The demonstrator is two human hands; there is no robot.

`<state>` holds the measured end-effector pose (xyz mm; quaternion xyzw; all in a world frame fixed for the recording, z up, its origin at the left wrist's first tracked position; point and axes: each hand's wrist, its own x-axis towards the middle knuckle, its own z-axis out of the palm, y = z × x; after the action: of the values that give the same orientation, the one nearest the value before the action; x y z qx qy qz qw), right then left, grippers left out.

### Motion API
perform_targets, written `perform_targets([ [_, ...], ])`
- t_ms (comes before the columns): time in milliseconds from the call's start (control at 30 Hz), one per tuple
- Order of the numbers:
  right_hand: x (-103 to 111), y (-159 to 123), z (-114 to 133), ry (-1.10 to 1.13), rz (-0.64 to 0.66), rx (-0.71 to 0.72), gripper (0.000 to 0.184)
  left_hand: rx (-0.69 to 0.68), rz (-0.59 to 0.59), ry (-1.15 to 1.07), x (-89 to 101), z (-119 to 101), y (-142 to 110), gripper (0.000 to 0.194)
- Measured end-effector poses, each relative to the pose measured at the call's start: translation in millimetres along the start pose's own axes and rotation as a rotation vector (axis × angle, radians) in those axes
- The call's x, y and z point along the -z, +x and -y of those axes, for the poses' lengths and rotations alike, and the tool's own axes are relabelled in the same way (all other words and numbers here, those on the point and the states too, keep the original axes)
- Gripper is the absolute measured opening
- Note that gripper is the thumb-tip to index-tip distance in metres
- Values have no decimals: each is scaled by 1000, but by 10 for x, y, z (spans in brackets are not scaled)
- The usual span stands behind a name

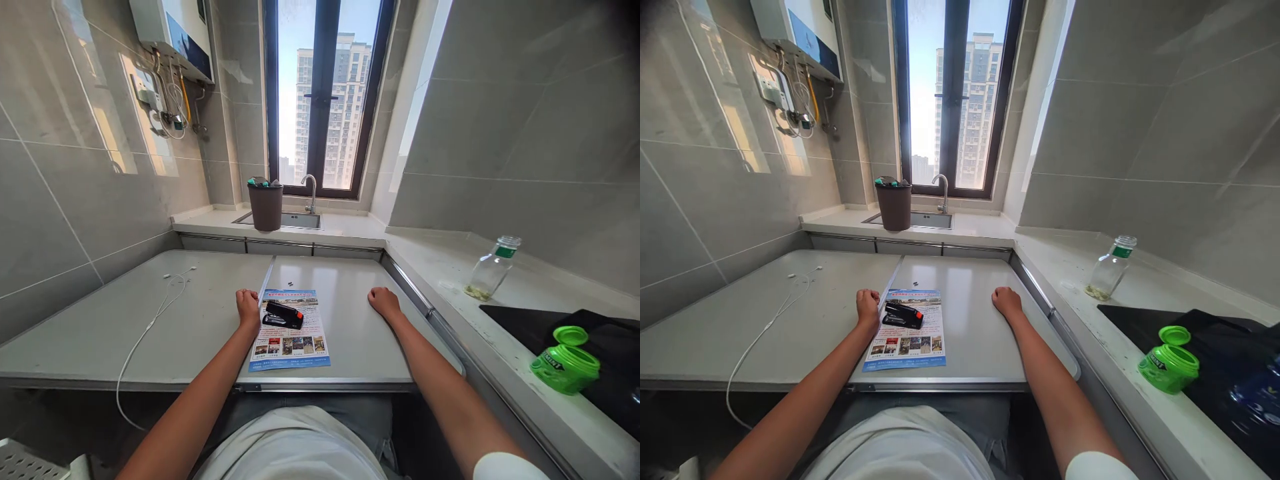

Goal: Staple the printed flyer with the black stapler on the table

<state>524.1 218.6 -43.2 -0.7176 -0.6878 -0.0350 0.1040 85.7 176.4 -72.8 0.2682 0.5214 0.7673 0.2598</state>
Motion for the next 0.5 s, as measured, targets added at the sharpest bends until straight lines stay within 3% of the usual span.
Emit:
perform_targets([
  [500,-39,1,11,27,-20,1,35,-42,28,52,-8,-98,-42,12],
])
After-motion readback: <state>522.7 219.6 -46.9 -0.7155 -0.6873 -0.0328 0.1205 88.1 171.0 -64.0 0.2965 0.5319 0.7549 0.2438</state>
